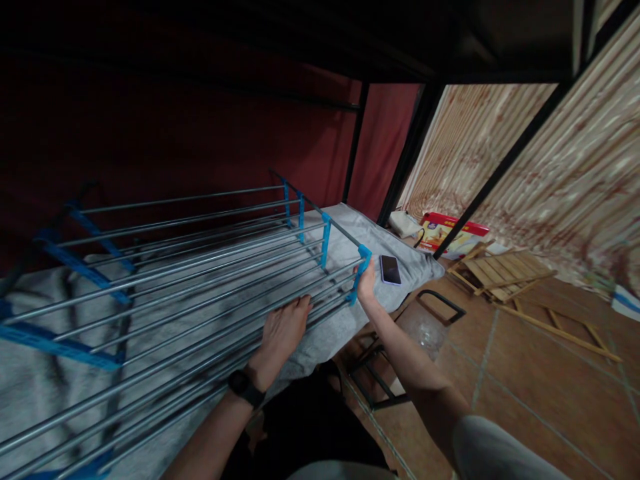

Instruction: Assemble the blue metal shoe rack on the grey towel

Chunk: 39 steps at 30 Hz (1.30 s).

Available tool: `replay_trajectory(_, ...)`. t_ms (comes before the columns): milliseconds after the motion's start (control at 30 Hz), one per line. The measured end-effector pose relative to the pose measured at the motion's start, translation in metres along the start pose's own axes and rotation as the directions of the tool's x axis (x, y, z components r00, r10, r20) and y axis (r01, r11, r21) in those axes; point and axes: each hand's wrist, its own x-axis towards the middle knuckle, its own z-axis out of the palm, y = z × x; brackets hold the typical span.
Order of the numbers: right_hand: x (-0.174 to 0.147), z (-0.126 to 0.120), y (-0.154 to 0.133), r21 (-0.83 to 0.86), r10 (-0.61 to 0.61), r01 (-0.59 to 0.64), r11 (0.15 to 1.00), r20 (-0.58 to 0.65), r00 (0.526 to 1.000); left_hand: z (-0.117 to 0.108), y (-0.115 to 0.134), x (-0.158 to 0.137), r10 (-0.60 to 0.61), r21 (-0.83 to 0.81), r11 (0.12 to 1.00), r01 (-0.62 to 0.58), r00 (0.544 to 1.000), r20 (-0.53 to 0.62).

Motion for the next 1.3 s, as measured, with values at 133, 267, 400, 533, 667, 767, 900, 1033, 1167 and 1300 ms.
replay_trajectory(133,0.000,0.001,-0.001,0.004,0.006,-0.006,1.000,-0.013,1.000,0.000,0.001,0.000,-0.009,-0.007,1.000,0.009,1.000,0.010)
replay_trajectory(267,0.001,0.001,0.000,0.023,0.010,-0.010,1.000,-0.002,1.000,-0.001,0.001,-0.001,-0.010,-0.019,1.000,0.011,1.000,0.020)
replay_trajectory(400,0.004,0.001,0.004,0.034,0.005,-0.005,0.999,0.002,1.000,-0.004,0.003,-0.001,-0.006,-0.030,1.000,0.007,1.000,0.018)
replay_trajectory(533,0.006,0.001,0.006,0.027,-0.004,0.004,1.000,-0.009,1.000,-0.004,0.003,-0.001,0.005,-0.040,0.999,-0.004,0.999,0.035)
replay_trajectory(667,0.006,0.001,0.007,0.027,0.007,-0.007,1.000,0.011,1.000,-0.004,0.003,-0.001,0.000,-0.038,0.999,0.002,0.999,0.051)
replay_trajectory(767,0.006,0.000,0.010,0.027,0.016,-0.017,0.999,0.029,0.999,-0.004,0.003,-0.001,0.000,-0.049,0.999,0.003,0.999,0.054)
replay_trajectory(900,0.008,-0.001,0.013,0.051,-0.012,0.010,0.999,0.035,0.999,-0.005,0.002,-0.001,0.010,-0.073,0.997,-0.006,0.998,0.059)
replay_trajectory(1033,0.008,-0.001,0.015,0.080,-0.005,0.001,0.997,0.059,0.998,-0.006,0.001,-0.003,0.022,-0.069,0.997,-0.020,0.999,0.037)
replay_trajectory(1167,0.007,-0.001,0.015,0.067,0.022,-0.027,0.997,0.064,0.998,-0.009,0.000,-0.003,0.017,-0.072,0.997,-0.015,0.999,0.036)
replay_trajectory(1300,0.007,-0.001,0.016,0.070,0.046,-0.052,0.996,0.079,0.996,-0.011,0.001,-0.002,0.002,-0.082,0.997,0.003,0.999,0.053)
